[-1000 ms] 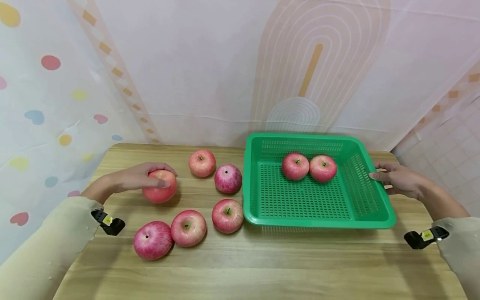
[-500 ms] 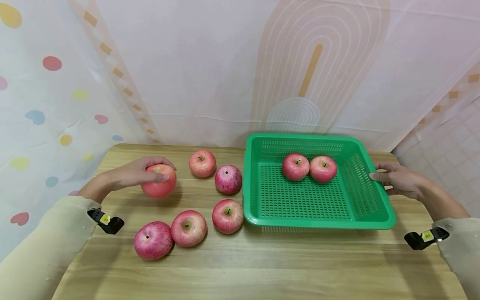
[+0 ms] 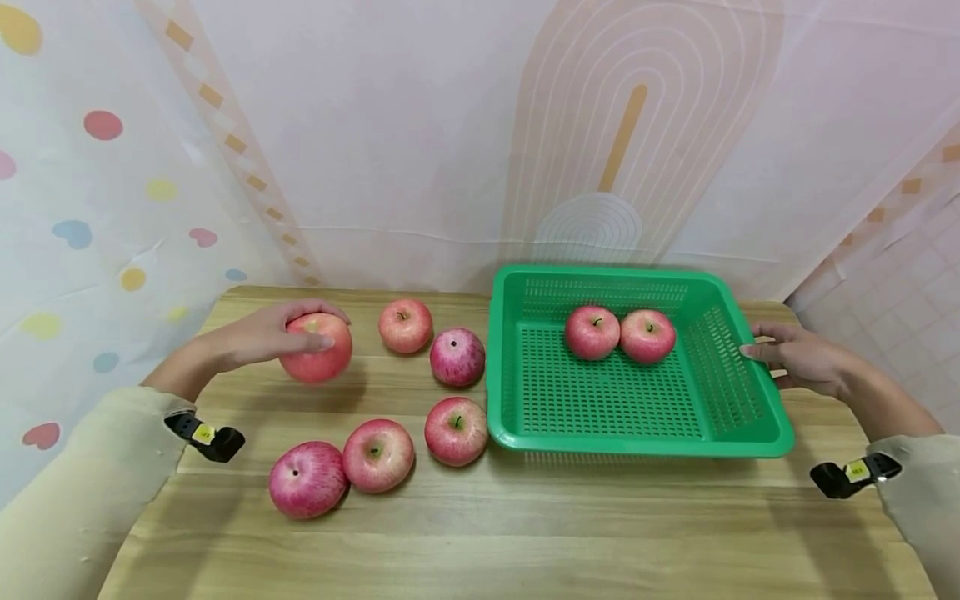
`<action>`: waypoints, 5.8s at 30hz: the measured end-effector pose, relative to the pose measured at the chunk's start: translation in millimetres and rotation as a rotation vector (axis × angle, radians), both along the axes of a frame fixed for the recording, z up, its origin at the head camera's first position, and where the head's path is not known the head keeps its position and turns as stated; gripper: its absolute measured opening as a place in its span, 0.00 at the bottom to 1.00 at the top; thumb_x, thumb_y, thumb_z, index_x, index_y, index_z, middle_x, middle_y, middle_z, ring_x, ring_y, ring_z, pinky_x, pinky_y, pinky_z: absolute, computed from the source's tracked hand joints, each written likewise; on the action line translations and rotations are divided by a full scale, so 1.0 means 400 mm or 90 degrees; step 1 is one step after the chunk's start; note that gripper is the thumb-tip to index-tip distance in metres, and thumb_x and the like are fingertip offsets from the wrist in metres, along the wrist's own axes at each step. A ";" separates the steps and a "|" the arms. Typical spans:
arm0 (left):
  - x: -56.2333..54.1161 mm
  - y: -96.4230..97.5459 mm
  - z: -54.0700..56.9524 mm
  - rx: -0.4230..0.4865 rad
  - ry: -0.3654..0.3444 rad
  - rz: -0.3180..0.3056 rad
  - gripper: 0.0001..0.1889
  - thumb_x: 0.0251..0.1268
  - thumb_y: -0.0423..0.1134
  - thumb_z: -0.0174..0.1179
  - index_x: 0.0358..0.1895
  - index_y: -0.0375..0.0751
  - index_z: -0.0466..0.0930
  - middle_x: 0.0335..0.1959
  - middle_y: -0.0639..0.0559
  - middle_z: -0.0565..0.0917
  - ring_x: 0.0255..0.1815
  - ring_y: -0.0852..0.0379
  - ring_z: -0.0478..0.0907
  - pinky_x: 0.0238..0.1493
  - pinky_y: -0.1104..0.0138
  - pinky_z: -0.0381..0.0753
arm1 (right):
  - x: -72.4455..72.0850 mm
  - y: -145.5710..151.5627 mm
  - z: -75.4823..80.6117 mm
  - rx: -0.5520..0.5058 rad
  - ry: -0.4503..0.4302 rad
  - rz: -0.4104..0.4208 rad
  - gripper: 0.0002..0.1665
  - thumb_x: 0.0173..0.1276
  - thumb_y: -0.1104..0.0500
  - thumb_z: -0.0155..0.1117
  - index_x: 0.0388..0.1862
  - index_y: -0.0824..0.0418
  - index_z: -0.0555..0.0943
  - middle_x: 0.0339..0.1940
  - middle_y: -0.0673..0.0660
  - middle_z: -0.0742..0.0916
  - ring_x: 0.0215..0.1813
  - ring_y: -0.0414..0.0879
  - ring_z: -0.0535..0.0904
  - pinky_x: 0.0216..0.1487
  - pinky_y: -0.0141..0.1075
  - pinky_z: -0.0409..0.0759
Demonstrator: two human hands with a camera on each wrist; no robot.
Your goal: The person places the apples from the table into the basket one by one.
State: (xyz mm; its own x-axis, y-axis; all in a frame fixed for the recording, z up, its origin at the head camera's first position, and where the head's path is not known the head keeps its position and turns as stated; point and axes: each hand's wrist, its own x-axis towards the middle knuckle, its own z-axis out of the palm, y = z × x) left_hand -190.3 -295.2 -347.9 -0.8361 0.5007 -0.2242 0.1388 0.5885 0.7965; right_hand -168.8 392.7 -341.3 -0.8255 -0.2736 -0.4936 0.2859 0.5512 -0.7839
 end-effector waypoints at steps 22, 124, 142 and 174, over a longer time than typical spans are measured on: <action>-0.028 0.052 0.061 0.005 0.047 -0.006 0.20 0.71 0.40 0.62 0.63 0.40 0.75 0.51 0.43 0.81 0.48 0.54 0.79 0.46 0.63 0.82 | -0.004 0.002 -0.004 -0.006 -0.004 0.002 0.27 0.85 0.60 0.45 0.71 0.78 0.55 0.45 0.53 0.84 0.44 0.44 0.85 0.48 0.45 0.85; -0.234 0.498 0.110 0.161 0.022 -0.116 0.20 0.70 0.52 0.58 0.56 0.42 0.80 0.47 0.45 0.83 0.50 0.49 0.78 0.55 0.58 0.77 | -0.006 0.012 -0.006 -0.010 -0.012 0.002 0.24 0.85 0.61 0.45 0.69 0.75 0.58 0.44 0.52 0.84 0.44 0.45 0.86 0.48 0.44 0.85; -0.229 0.630 0.089 0.164 -0.005 -0.136 0.20 0.68 0.55 0.63 0.54 0.47 0.82 0.48 0.49 0.85 0.51 0.52 0.79 0.54 0.60 0.79 | -0.001 0.015 0.004 0.008 0.000 0.009 0.26 0.85 0.60 0.44 0.70 0.78 0.56 0.45 0.53 0.84 0.44 0.44 0.86 0.48 0.44 0.85; -0.198 0.747 0.021 -0.079 0.023 -0.205 0.22 0.60 0.48 0.69 0.55 0.45 0.78 0.47 0.51 0.80 0.42 0.56 0.77 0.44 0.67 0.79 | 0.004 0.018 0.002 0.012 -0.002 0.008 0.24 0.85 0.60 0.44 0.69 0.77 0.58 0.45 0.52 0.83 0.44 0.44 0.85 0.47 0.44 0.85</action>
